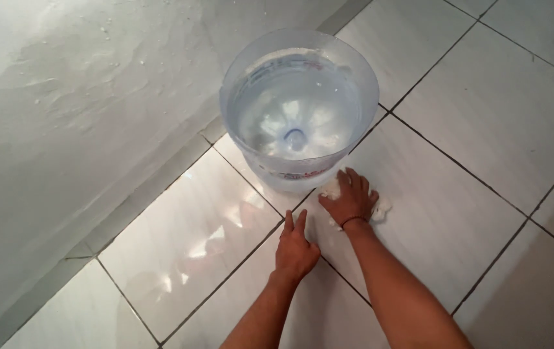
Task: Picking up wet paper tissues from the tiled floor, wiping the surface, and handling a bucket of water.
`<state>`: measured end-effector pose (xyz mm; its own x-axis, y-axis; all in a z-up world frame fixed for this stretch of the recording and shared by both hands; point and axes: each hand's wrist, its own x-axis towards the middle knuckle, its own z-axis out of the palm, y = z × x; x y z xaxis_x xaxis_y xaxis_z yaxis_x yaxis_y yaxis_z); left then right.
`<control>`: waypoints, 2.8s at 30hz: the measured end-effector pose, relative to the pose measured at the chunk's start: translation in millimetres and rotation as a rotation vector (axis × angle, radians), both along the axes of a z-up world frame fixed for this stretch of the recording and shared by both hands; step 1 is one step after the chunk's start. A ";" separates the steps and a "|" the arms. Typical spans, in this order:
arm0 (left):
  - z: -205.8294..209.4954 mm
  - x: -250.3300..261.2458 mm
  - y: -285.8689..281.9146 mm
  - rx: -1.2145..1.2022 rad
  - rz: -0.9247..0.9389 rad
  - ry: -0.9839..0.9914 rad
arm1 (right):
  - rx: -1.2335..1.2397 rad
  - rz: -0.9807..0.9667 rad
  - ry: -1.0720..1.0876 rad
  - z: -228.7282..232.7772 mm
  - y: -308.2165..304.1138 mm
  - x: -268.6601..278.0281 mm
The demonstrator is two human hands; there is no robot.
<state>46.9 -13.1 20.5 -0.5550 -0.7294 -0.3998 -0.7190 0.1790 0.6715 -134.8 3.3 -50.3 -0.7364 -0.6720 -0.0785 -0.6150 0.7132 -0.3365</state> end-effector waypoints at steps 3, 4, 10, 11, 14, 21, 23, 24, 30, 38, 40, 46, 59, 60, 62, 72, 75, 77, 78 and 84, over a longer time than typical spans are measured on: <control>-1.3 7.0 -5.6 0.006 0.031 0.008 | -0.101 -0.046 0.026 -9.7 2.0 13.9; -0.5 8.6 -7.7 0.003 0.031 0.009 | -0.104 -0.046 0.027 -11.1 3.4 20.5; -5.7 15.2 -6.8 0.015 0.001 -0.072 | -0.132 -0.060 0.126 -20.2 16.6 63.7; -5.4 16.3 -5.2 0.025 -0.008 -0.056 | -0.132 -0.061 0.106 -21.0 19.0 72.5; -5.3 17.9 -0.9 0.052 -0.019 -0.044 | -0.146 -0.071 0.014 -12.7 26.5 93.8; -36.2 21.6 3.5 0.017 0.072 0.029 | -0.539 -0.027 -0.272 -44.1 31.9 92.3; -27.2 16.8 7.1 0.046 0.146 0.065 | -0.593 -0.020 -0.328 -31.7 37.1 89.5; -22.9 12.2 11.4 0.082 0.222 0.103 | -0.617 -0.016 -0.355 -25.4 42.3 86.0; 18.0 -18.4 32.3 1.005 0.744 0.162 | -0.747 0.008 -0.530 15.0 70.2 62.7; 197.6 -64.3 75.3 1.420 0.729 0.865 | -0.929 -0.005 -0.737 145.7 125.2 24.7; 252.2 -74.7 74.8 1.468 0.705 1.077 | -0.994 -0.004 -0.776 185.3 141.3 4.8; 384.2 -86.9 70.2 1.465 0.793 1.172 | -1.175 0.009 -0.896 301.2 200.1 -32.8; 624.3 -43.1 75.3 1.551 0.359 1.279 | -1.585 0.088 -1.116 587.0 170.4 54.3; 637.3 -36.7 78.9 1.583 0.254 1.297 | -1.620 0.092 -1.128 603.9 173.4 61.4; 672.2 -20.5 87.6 1.561 0.161 1.239 | -1.688 0.099 -1.151 635.1 184.0 75.3; 737.2 12.6 160.4 1.561 0.024 1.037 | -2.000 0.182 -1.268 777.1 257.8 121.3; 751.7 22.2 194.7 1.614 0.102 0.972 | -2.093 0.206 -1.321 814.4 279.4 141.6; 759.0 32.1 217.8 1.616 0.139 0.914 | -2.110 0.200 -1.325 815.7 300.6 156.1; 762.4 36.9 230.6 1.611 0.176 0.862 | -2.125 0.201 -1.334 815.9 312.6 163.7; 781.2 72.3 309.3 1.599 0.125 0.710 | -2.226 0.216 -1.325 819.6 409.1 207.1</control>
<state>119.3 296.1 801.6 -0.9010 0.0551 -0.4304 -0.1910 -0.9410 0.2794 72.3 412.4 769.3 -0.8566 -0.4049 0.3198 0.3695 -0.9140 -0.1675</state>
